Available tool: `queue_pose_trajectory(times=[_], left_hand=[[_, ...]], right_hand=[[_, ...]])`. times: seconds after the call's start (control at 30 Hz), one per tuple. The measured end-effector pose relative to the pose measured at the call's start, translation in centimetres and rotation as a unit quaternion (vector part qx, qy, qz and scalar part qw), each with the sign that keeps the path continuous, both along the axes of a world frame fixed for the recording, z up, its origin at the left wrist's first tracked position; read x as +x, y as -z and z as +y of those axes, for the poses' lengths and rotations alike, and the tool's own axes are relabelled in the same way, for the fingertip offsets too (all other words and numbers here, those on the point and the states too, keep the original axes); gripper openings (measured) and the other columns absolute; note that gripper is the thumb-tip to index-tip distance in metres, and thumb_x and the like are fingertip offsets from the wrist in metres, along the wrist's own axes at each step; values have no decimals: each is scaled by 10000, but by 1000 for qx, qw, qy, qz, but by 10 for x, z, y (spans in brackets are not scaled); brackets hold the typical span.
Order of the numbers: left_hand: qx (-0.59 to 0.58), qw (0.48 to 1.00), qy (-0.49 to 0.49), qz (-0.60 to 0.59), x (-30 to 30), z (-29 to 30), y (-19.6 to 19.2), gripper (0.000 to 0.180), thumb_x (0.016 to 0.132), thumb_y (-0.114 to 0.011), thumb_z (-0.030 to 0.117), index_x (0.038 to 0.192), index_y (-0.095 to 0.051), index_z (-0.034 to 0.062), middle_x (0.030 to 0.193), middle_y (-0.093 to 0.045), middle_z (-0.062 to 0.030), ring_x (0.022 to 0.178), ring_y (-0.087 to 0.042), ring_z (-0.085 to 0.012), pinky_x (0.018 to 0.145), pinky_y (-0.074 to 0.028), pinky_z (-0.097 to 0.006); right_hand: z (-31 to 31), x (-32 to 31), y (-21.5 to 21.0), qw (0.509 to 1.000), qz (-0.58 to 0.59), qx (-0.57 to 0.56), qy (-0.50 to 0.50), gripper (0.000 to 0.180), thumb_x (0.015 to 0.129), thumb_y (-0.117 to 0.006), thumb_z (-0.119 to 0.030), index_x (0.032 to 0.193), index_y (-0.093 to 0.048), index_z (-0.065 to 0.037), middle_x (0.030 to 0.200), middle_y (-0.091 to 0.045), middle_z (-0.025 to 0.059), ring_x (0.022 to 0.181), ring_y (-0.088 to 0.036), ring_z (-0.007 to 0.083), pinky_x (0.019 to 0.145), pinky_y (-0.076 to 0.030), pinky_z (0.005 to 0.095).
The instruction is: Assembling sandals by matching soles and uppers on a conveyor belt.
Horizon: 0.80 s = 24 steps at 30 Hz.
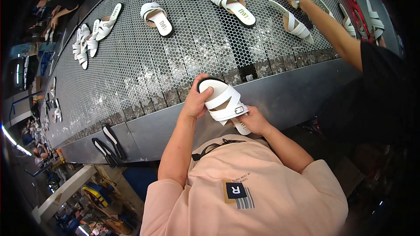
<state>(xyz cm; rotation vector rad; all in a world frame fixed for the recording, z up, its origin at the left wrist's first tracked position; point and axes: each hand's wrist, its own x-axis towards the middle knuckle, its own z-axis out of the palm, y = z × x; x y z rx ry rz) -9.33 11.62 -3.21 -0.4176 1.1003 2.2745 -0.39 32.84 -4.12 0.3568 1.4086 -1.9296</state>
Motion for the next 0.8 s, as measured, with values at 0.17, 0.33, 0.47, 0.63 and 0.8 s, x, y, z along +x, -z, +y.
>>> queue_pose_trajectory(times=[0.17,0.33,0.47,0.63,0.8], left_hand=[[-11,1000,-1,0,1,8,-1,465,853,-658,67,1245,-417,135,1043,-603,-62,953,-592,-183,834,-510,-368],[-17,1000,-3,-8,1,14,-1,445,858,-643,55,1238,-426,135,1028,-604,-60,928,-595,-177,820,-515,-359],[-16,1000,-4,-6,1,18,-3,430,872,-620,45,1244,-425,136,1027,-605,-62,927,-595,-176,817,-519,-362],[-19,1000,0,-7,1,23,-4,418,885,-606,47,1251,-423,135,1022,-608,-65,924,-599,-179,819,-520,-369],[-10,1000,-4,-17,1,29,-7,394,899,-599,67,1245,-425,137,1009,-614,-66,905,-607,-182,802,-522,-369]], right_hand=[[6,2,8,1000,2,-17,1,166,935,-559,-134,1038,-633,-26,864,-656,27,731,-598,96,661,-486,262],[11,1,7,1000,2,-6,2,169,933,-560,-137,1034,-632,-23,856,-649,24,732,-593,97,667,-478,263],[16,-1,3,1000,-6,-20,0,179,935,-557,-148,1035,-631,-19,855,-647,26,743,-592,99,677,-473,261],[21,-3,3,1000,-1,-12,-4,181,937,-556,-152,1039,-631,-22,868,-653,32,737,-597,104,671,-480,265],[25,-6,0,1000,7,-23,-2,180,934,-559,-144,1046,-632,-24,890,-661,34,734,-602,105,671,-487,270]])
